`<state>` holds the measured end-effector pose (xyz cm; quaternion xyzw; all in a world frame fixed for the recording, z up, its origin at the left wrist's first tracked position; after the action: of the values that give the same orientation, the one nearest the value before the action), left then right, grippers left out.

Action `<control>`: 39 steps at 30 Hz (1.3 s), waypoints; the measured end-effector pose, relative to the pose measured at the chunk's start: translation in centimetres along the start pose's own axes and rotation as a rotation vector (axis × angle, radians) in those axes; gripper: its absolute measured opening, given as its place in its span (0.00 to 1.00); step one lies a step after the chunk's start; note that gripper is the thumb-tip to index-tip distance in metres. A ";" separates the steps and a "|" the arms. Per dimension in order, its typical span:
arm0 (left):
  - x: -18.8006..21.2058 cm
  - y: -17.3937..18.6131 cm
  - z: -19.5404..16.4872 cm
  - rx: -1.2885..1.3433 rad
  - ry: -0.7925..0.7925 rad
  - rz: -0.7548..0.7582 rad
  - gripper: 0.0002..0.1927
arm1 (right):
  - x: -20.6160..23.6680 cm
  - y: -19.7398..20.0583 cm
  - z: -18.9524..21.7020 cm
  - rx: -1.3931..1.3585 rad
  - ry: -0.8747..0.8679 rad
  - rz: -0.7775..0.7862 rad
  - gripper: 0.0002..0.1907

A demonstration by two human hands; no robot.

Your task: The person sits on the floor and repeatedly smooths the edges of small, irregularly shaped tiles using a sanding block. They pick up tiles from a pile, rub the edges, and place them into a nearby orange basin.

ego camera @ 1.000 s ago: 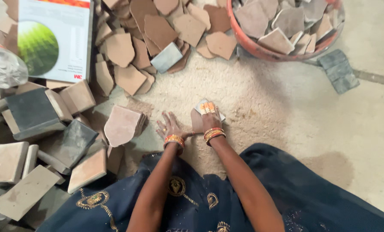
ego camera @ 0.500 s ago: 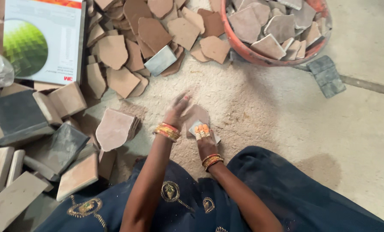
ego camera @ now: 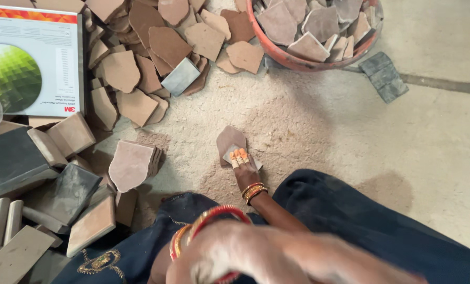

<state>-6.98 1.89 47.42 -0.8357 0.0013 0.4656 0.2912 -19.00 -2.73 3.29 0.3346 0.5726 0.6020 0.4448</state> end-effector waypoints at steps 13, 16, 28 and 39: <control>26.6 27.3 4.9 -1.667 1.607 -0.993 0.54 | -5.3 2.7 -0.4 -0.061 -0.155 0.211 0.14; 33.2 26.9 6.4 -1.659 1.968 -0.974 0.69 | -8.8 3.6 -0.5 0.017 -0.265 0.418 0.13; 32.0 23.7 6.9 -1.519 1.962 -1.107 0.93 | -1.6 3.0 0.1 0.004 0.050 0.237 0.23; 31.7 22.9 6.8 -1.527 1.944 -1.099 0.93 | -9.9 3.5 -0.3 0.116 -0.015 0.176 0.21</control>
<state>-0.61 -5.27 8.92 -0.6686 -0.3834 -0.6002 -0.2138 -16.05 -11.83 7.73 0.4134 0.5717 0.6019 0.3743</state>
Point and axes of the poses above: each hand's wrist, its own x-axis away from the middle knuckle, its own y-axis out of the back of the hand, z = x × y, the point moved 1 cm from there along -x, towards the middle knuckle, and after that the axes turned 1 degree about x, right-handed, at the moved point
